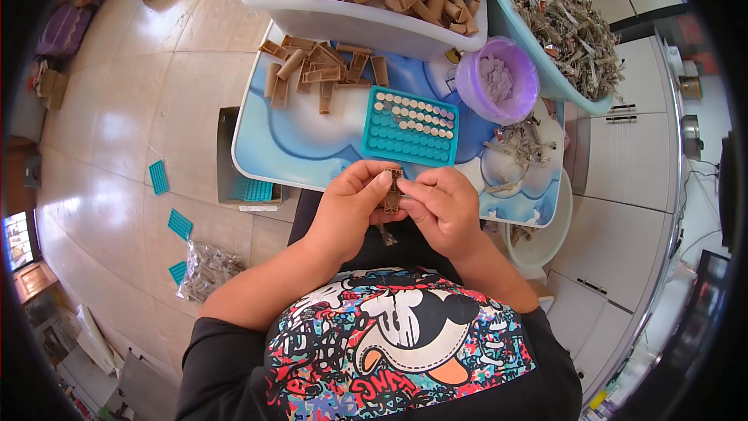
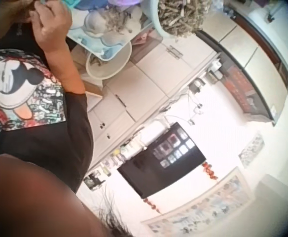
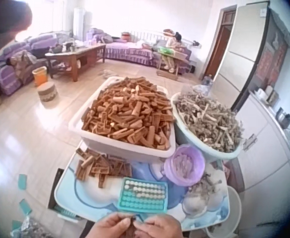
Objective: The person is assembling small rectangular cardboard tubes by inserting small plastic components into them.
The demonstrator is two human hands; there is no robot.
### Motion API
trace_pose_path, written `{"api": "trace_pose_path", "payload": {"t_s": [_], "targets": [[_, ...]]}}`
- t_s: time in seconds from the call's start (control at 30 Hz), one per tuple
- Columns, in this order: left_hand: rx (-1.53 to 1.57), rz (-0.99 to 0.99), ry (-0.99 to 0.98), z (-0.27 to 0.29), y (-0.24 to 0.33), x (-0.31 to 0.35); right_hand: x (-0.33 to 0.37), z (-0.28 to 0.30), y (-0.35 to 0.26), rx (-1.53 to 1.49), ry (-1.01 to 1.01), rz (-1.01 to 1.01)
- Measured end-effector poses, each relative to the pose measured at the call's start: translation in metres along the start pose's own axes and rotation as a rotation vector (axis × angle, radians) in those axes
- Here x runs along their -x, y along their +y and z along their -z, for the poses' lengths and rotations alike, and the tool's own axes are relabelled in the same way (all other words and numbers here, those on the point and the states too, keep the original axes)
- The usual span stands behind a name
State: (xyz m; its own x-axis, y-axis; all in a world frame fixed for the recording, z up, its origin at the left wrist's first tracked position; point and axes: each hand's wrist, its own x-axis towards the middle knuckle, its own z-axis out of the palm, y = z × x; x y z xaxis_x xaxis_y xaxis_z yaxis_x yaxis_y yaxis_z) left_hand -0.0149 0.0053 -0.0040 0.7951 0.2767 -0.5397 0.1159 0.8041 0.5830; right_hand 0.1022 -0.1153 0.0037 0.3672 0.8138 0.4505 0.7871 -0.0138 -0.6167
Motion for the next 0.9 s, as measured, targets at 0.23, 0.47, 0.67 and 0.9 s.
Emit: {"api": "trace_pose_path", "payload": {"t_s": [0.23, 0.47, 0.67, 0.9], "targets": [[0.000, -0.015, 0.038, 0.004, -0.003, -0.010, -0.006, 0.010, 0.055, 0.221, 0.168, -0.299], [-0.049, 0.006, 0.013, 0.005, -0.003, -0.017, -0.016, 0.001, 0.023, -0.150, -0.017, -0.245], [-0.155, 0.005, -0.025, -0.001, -0.003, -0.021, -0.018, -0.002, 0.025, 0.012, -0.076, -0.085], [-0.119, -0.026, -0.005, -0.002, -0.001, -0.023, -0.004, 0.012, 0.061, 0.231, 0.152, -0.283]]}}
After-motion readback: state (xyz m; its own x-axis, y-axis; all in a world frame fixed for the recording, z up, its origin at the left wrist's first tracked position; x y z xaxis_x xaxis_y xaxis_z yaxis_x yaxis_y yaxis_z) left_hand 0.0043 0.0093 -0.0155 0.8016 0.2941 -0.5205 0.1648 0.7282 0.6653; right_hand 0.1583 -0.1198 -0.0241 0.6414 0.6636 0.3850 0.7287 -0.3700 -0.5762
